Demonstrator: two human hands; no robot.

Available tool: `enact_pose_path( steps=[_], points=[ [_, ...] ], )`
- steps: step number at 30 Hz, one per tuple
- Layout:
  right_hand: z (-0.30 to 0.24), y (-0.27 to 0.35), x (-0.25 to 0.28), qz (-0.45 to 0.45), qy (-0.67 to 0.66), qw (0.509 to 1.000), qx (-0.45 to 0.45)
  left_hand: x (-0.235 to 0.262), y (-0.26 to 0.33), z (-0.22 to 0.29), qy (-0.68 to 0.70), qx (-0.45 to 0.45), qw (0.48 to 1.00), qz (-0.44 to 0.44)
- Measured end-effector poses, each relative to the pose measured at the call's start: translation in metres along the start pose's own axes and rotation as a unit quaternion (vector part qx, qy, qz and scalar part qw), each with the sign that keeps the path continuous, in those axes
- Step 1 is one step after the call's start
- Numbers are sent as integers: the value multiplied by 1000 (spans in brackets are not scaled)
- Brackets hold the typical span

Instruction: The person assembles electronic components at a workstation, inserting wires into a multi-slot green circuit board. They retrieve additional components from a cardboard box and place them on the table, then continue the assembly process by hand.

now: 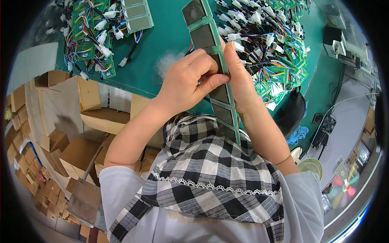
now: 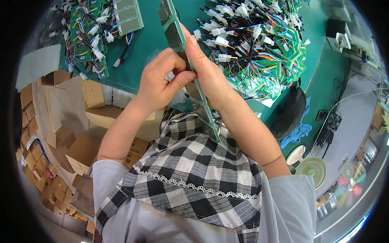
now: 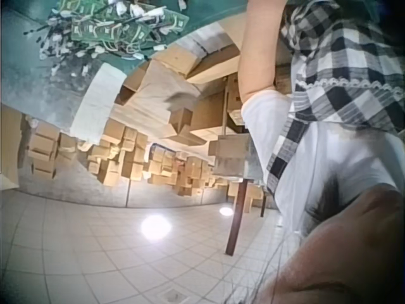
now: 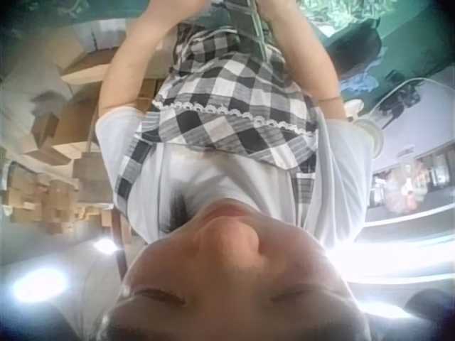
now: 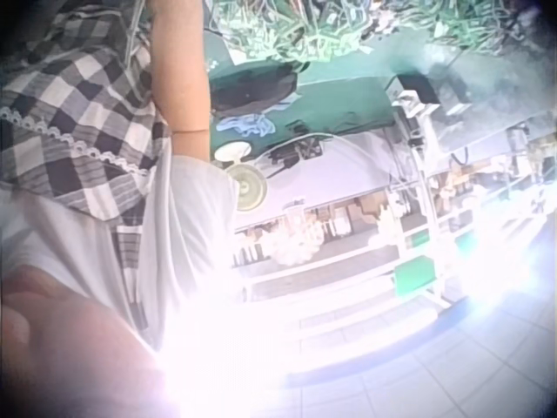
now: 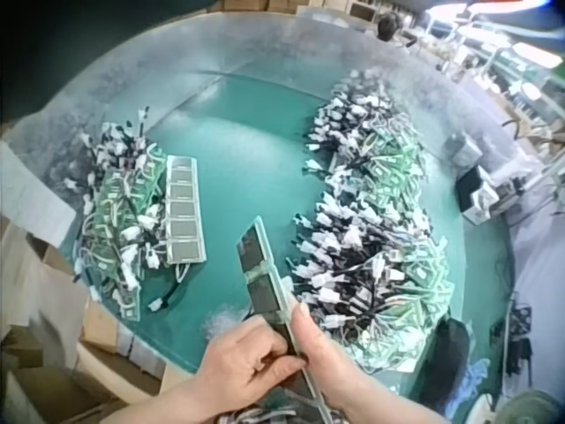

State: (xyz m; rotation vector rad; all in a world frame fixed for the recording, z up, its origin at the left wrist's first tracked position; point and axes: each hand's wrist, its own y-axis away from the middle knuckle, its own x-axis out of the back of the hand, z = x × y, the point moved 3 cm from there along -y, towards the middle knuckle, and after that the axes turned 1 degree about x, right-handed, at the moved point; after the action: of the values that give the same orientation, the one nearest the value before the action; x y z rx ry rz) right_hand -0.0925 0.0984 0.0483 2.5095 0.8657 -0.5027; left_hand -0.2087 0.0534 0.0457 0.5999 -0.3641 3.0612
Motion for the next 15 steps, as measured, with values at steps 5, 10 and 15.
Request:
enact_pose_path(
  steps=[5, 10, 15],
  points=[
    [-3, 1, -1, -10, 14, 1000, 12, 3, 1, 2, -4, -12, 1000, -15],
    [-5, 3, -2, -12, 11, 999, 30, 6, -3, 4, -4, -23, 999, -38],
    [-2, 5, 2, 3, 26, 1000, -15, 9, -7, 6, -31, -35, 997, -69]
  ],
)
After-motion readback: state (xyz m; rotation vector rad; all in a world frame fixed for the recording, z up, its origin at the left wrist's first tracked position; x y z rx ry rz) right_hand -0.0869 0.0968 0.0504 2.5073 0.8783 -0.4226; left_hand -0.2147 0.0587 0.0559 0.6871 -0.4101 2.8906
